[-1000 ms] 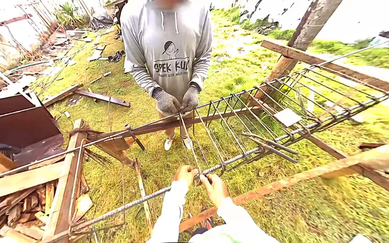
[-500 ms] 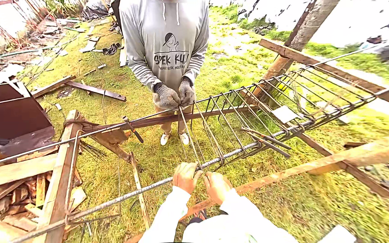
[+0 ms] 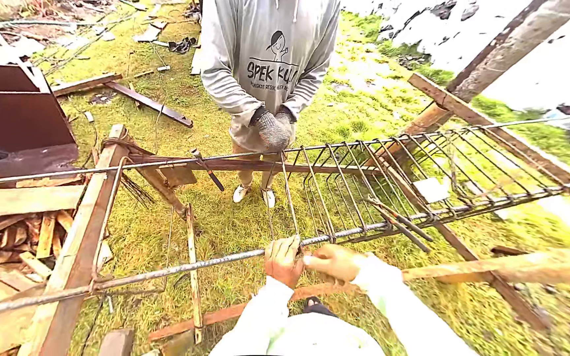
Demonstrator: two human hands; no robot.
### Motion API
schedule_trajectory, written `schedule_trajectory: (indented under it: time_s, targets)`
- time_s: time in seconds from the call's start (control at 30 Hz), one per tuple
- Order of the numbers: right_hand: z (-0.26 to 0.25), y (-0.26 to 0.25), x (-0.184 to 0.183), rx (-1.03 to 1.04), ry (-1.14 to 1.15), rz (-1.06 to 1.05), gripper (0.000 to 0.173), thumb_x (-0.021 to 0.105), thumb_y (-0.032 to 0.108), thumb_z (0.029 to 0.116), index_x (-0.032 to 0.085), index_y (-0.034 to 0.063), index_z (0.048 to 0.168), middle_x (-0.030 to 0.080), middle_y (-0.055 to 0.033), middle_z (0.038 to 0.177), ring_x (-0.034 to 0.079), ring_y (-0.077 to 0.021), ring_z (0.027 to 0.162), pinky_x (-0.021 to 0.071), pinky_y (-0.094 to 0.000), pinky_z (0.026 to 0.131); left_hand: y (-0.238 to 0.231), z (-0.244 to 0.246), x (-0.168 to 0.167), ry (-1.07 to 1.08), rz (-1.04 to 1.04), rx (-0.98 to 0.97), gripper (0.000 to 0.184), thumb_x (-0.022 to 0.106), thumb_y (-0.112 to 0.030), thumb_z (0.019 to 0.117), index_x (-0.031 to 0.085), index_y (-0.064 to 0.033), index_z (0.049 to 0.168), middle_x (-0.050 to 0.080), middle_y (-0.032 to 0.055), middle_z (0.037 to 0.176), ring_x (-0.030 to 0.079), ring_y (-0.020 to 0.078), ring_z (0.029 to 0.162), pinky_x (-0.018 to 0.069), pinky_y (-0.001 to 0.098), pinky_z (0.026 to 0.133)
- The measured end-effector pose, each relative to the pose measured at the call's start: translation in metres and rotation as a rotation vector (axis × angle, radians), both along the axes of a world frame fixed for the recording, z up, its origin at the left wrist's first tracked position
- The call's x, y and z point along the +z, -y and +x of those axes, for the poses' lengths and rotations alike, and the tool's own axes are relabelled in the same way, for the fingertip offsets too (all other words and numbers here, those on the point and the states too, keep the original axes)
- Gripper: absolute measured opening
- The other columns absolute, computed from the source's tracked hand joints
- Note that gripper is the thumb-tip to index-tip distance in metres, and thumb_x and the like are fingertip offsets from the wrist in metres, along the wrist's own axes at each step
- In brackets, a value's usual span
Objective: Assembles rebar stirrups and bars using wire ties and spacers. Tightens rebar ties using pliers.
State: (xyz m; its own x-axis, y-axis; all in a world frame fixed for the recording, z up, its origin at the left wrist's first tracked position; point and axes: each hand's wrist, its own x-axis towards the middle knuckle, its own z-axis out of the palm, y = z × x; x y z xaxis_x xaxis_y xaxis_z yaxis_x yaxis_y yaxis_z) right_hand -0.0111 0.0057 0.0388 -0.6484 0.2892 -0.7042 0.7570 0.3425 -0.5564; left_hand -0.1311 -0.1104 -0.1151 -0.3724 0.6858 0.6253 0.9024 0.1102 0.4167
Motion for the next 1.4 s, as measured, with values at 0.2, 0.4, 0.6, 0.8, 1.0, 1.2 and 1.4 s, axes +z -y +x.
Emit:
schedule_trajectory:
  time_s: [0.2,0.4,0.6,0.8,1.0,1.2,1.4]
  targets:
    - [-0.031,-0.031,-0.005,-0.082,0.059,0.053,0.053,0.056,0.054,0.1025,0.067,0.0041,0.118,0.069,-0.0100,0.092,0.066,-0.0185,0.073,0.0565,-0.0401,0.072,-0.002,0.004,-0.003,0.049,0.046,0.049,0.032,0.070,-0.040,0.0909,0.080,-0.0185,0.113,0.075,0.0047,0.116,0.069,0.0277,0.112,0.0524,0.0490,0.100]
    - [-0.064,-0.034,0.000,0.096,0.214,-0.018,0.046,0.062,0.047,0.1012,0.063,0.0020,0.112,0.064,-0.0063,0.084,0.061,-0.0127,0.067,0.0542,-0.0319,0.066,-0.001,0.003,0.002,0.072,0.055,0.038,0.028,0.068,-0.039,0.0901,0.081,-0.0203,0.106,0.075,0.0034,0.109,0.068,0.0276,0.112,0.0496,0.0493,0.102]
    - [-0.065,-0.036,0.014,0.264,0.205,0.114,0.035,0.052,0.032,0.1084,0.066,0.0027,0.122,0.069,-0.0145,0.102,0.066,-0.0223,0.086,0.0540,-0.0426,0.082,0.001,0.003,0.001,0.151,0.105,0.020,0.037,0.069,-0.039,0.0907,0.077,-0.0123,0.114,0.077,0.0028,0.109,0.070,0.0222,0.107,0.0489,0.0466,0.104]
    - [-0.032,-0.032,-0.020,0.472,-0.006,0.356,0.036,0.041,0.023,0.1089,0.067,0.0008,0.118,0.068,-0.0222,0.116,0.065,-0.0392,0.114,0.0480,-0.0590,0.100,0.010,-0.009,0.028,0.370,-0.011,-0.090,0.016,0.072,-0.025,0.0910,0.081,-0.0140,0.099,0.078,0.0006,0.102,0.071,0.0199,0.105,0.0524,0.0441,0.101]
    - [-0.018,0.005,-0.040,0.344,-0.028,0.536,0.037,0.040,0.023,0.1074,0.064,-0.0025,0.121,0.066,-0.0246,0.122,0.065,-0.0417,0.116,0.0520,-0.0576,0.098,-0.019,-0.049,0.074,0.773,-0.535,-0.286,0.022,0.071,-0.026,0.0934,0.079,-0.0103,0.106,0.077,0.0051,0.105,0.069,0.0178,0.106,0.0514,0.0392,0.102]
    - [-0.020,0.045,-0.052,-0.074,-0.014,0.624,0.055,0.033,0.045,0.1091,0.067,0.0035,0.121,0.071,-0.0189,0.116,0.070,-0.0367,0.109,0.0554,-0.0550,0.092,-0.052,-0.073,0.108,0.783,-0.908,-0.493,0.023,0.076,-0.026,0.0908,0.078,-0.0099,0.107,0.076,0.0064,0.102,0.071,0.0166,0.099,0.0546,0.0431,0.096]
    - [-0.043,0.045,-0.028,-0.122,0.242,0.524,0.060,0.021,0.042,0.1117,0.067,0.0034,0.119,0.071,-0.0191,0.119,0.066,-0.0352,0.119,0.0521,-0.0538,0.098,-0.031,-0.077,0.118,1.068,-0.801,-0.418,0.035,0.065,-0.032,0.1009,0.071,-0.0078,0.126,0.074,0.0089,0.117,0.070,0.0161,0.108,0.0528,0.0407,0.100]
